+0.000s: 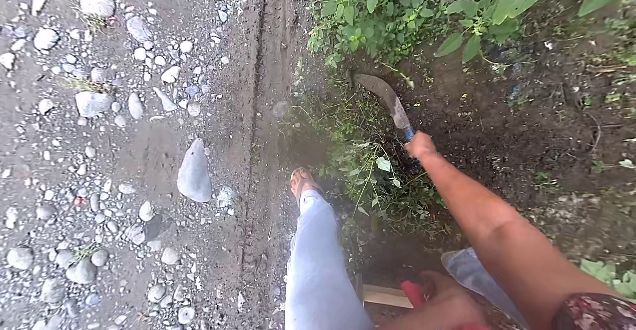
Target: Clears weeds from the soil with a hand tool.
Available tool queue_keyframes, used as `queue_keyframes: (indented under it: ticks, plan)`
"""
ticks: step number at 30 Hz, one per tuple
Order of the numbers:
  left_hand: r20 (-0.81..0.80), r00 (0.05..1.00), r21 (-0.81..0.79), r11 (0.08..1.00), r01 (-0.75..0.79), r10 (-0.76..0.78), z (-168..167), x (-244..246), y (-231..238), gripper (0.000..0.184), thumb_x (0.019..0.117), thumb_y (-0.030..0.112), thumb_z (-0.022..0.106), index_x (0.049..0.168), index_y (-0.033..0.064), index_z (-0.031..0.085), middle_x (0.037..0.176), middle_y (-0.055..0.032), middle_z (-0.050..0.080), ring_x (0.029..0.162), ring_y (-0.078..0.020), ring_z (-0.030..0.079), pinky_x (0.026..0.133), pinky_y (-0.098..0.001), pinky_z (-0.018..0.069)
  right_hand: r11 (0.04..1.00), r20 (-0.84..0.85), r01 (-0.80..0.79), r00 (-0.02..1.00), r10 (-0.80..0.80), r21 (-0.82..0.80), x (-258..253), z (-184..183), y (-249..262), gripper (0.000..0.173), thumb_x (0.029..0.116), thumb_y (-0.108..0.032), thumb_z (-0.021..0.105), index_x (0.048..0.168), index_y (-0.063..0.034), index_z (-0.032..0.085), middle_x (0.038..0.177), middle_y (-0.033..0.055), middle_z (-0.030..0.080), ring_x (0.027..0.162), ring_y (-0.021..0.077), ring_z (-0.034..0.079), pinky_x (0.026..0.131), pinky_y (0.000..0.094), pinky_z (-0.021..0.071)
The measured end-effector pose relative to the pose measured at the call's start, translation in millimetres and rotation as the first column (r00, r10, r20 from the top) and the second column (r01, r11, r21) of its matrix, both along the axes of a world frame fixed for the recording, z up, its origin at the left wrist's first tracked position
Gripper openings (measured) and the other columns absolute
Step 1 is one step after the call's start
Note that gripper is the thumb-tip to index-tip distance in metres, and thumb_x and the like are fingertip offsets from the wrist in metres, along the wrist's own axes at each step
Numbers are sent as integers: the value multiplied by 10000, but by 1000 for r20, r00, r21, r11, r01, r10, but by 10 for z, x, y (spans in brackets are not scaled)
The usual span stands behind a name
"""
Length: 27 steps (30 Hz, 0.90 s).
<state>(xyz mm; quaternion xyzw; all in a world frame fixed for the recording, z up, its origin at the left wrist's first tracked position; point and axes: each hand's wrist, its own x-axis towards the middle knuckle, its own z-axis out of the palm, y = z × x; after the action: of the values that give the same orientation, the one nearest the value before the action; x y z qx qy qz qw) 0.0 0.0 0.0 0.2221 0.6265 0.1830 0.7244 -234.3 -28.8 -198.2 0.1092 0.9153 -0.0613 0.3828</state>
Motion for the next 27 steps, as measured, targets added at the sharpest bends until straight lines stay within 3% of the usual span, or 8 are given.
queue_keyframes:
  ticks: [3, 8, 12, 14, 17, 21, 25, 27]
  plan:
    - [-17, 999, -21, 999, 41, -41, 51, -13, 33, 387, 1055, 247, 553, 1268, -69, 620, 1329, -259, 604, 1226, -431, 590, 969, -653, 462, 1000, -49, -10, 999, 9, -13, -290, 139, 98, 469, 937, -186, 736, 1290, 80, 579, 1146, 295, 683, 1018, 433, 703, 894, 625, 542]
    - [70, 972, 46, 972, -229, 225, -107, -6, -88, 475, 1033, 288, 618, 1366, -47, 562, 1395, -341, 529, 1250, -536, 535, 905, -746, 445, 838, 37, 433, 894, -447, -332, -11, -91, -367, 317, 944, -146, 701, 1182, 45, 616, 923, 149, 674, 721, 227, 666, 701, 415, 578]
    - [84, 961, 45, 962, -268, 264, -137, -39, -110, 527, 993, 334, 680, 1359, -32, 581, 1399, -318, 551, 1273, -526, 529, 934, -758, 421, 988, 175, 33, 985, -6, -150, 290, -173, -378, 413, 912, -127, 740, 1249, 66, 600, 1073, 259, 686, 893, 365, 710, 827, 548, 577]
    - [43, 991, 41, 991, -129, 127, -77, -87, -58, 418, 1033, 275, 613, 1294, -53, 608, 1326, -302, 589, 1212, -494, 579, 910, -720, 468, 985, 178, -148, 971, 162, -92, 319, -163, -195, 482, 913, -152, 742, 1322, 38, 571, 1127, 281, 682, 949, 415, 712, 843, 602, 567]
    - [20, 992, -7, 992, 126, -126, 190, -201, -25, 475, 1100, 294, 412, 1412, -42, 533, 1473, -193, 545, 1340, -359, 545, 1066, -607, 417, 976, 104, -204, 972, 212, -78, 266, -122, 234, 498, 912, -183, 762, 1332, 20, 589, 1119, 297, 686, 948, 454, 709, 837, 651, 561]
    - [41, 996, 0, 997, 78, -78, 224, -184, -51, 447, 1090, 274, 433, 1390, -29, 567, 1469, -171, 561, 1351, -344, 540, 1071, -610, 405, 958, -18, 202, 978, -210, -203, 237, -76, 543, 424, 928, -138, 743, 1276, 50, 589, 1017, 255, 693, 819, 362, 707, 793, 552, 578]
    - [83, 966, 53, 967, -250, 245, -116, -11, -84, 424, 1020, 255, 641, 1282, -77, 610, 1323, -332, 593, 1231, -539, 553, 951, -772, 403, 593, -4, 657, 669, -743, -465, 272, -206, 264, 318, 960, -123, 686, 1226, 14, 578, 888, 114, 623, 665, 185, 613, 657, 372, 556]
    - [105, 971, 67, 973, -222, 215, -110, -48, -125, 452, 1014, 281, 650, 1314, -55, 608, 1361, -318, 580, 1266, -530, 534, 968, -768, 395, 589, 45, 674, 674, -737, -445, 385, -263, 187, 301, 955, -109, 676, 1205, 32, 586, 874, 122, 627, 676, 191, 611, 669, 373, 553]
